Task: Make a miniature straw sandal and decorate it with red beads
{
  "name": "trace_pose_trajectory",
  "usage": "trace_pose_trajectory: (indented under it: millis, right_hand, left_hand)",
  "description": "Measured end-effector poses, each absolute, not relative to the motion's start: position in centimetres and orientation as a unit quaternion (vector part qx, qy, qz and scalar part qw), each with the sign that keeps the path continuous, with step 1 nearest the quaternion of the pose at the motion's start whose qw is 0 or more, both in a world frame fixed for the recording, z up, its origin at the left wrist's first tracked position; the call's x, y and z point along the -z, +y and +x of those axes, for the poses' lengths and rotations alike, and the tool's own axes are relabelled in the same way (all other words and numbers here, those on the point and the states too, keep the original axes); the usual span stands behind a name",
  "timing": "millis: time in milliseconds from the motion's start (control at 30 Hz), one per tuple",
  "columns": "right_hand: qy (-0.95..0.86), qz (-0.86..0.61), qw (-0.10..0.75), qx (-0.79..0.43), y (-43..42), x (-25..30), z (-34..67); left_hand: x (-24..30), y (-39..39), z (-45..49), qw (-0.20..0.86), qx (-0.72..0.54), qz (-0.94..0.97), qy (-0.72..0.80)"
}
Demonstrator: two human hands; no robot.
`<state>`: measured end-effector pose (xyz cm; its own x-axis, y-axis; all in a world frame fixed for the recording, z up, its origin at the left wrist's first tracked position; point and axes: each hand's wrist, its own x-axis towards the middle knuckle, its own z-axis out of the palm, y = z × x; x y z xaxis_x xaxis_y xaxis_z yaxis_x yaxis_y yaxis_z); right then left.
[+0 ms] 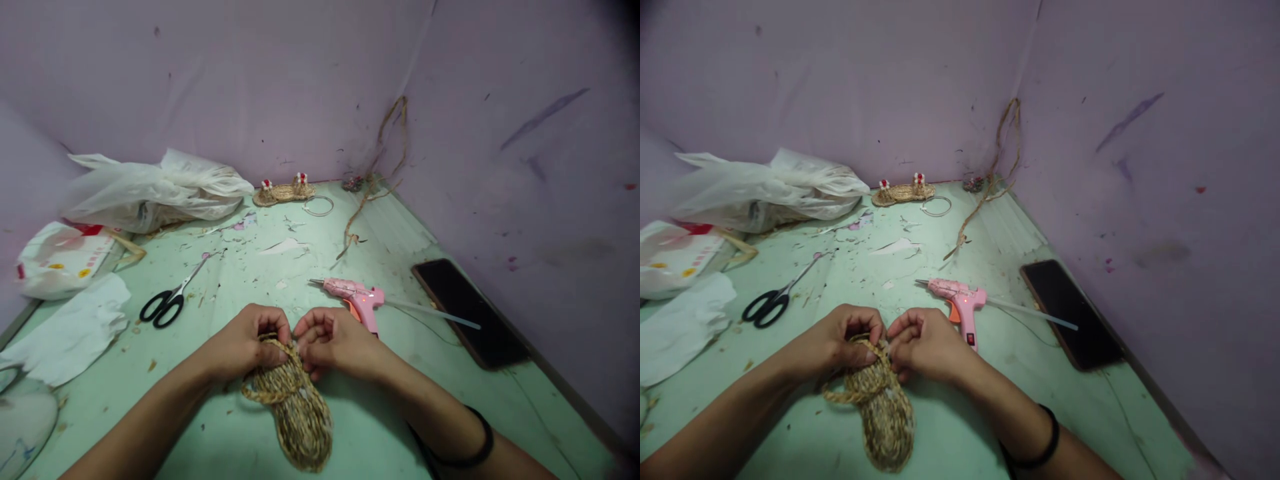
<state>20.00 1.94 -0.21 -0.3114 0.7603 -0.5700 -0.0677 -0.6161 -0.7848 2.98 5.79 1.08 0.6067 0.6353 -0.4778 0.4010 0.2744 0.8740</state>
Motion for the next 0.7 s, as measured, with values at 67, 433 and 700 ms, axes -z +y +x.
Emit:
trace_pose_trajectory:
  millis: [67,433,700]
  right_hand:
    - [-0.330,-0.504,0.283,-0.747,1.9,0.2,20.1]
    - [-0.436,-0.511,0.290,-0.682,0.2,0.1,19.9]
    - [-0.466,-0.525,0.294,-0.648,-0.6,-1.6,19.8]
  left_hand:
    - [-0.9,5.8,2.9,0.667,-0.089,0.604,0.426]
    - [-2.1,6.5,2.0,0.666,-0.091,0.618,0.406]
    - [-4.4,8.1,-0.1,0.500,-0.126,0.701,0.492]
